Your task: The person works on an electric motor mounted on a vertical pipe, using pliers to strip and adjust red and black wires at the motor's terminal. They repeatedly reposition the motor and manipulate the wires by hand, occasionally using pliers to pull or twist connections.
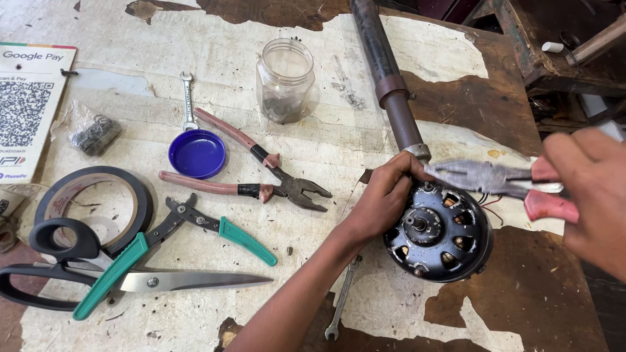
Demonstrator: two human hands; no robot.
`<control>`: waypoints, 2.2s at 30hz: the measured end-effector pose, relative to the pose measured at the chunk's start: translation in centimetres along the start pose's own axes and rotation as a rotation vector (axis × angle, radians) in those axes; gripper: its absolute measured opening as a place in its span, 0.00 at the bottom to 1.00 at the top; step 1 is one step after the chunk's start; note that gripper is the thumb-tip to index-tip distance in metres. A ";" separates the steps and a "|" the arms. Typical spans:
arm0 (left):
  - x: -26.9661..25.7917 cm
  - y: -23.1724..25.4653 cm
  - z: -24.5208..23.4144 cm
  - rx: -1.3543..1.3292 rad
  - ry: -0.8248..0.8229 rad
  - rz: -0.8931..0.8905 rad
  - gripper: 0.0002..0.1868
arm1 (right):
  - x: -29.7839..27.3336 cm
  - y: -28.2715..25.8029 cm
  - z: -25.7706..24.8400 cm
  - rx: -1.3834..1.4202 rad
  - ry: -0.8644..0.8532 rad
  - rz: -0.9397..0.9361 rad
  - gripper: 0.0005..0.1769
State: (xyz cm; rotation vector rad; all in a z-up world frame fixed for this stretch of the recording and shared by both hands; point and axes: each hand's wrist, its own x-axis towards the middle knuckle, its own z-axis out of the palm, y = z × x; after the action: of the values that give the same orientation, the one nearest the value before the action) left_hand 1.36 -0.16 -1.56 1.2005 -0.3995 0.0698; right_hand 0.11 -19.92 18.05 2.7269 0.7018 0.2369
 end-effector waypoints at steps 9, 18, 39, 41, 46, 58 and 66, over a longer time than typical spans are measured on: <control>-0.1 0.4 -0.1 0.118 0.043 0.006 0.08 | 1.2 -3.5 -2.3 -0.300 -0.304 0.122 0.25; -0.1 -0.7 -0.1 0.067 0.036 0.021 0.07 | 1.1 -1.3 -1.4 -0.092 -0.063 0.015 0.21; -1.2 0.1 -1.2 0.019 0.042 0.230 0.09 | -5.8 10.7 22.3 0.536 -0.249 0.586 0.41; -1.2 0.4 -1.5 0.022 0.046 0.258 0.09 | -4.0 8.5 21.8 0.689 -0.243 0.605 0.41; -1.5 1.0 -1.7 0.064 0.112 0.215 0.14 | -0.8 2.1 16.3 0.424 -0.417 0.617 0.27; -1.1 0.5 -2.5 0.010 0.209 0.197 0.13 | -0.9 -23.1 1.7 0.544 -0.327 -0.370 0.07; -0.5 -1.2 -1.5 0.065 0.219 0.172 0.15 | 5.5 -27.2 3.7 0.480 -0.295 -0.424 0.07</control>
State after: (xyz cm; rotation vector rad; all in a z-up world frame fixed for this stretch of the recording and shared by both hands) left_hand 1.61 0.86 -3.25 1.2060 -0.3091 0.3617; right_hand -6.19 4.39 5.74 2.8469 1.3550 -0.4803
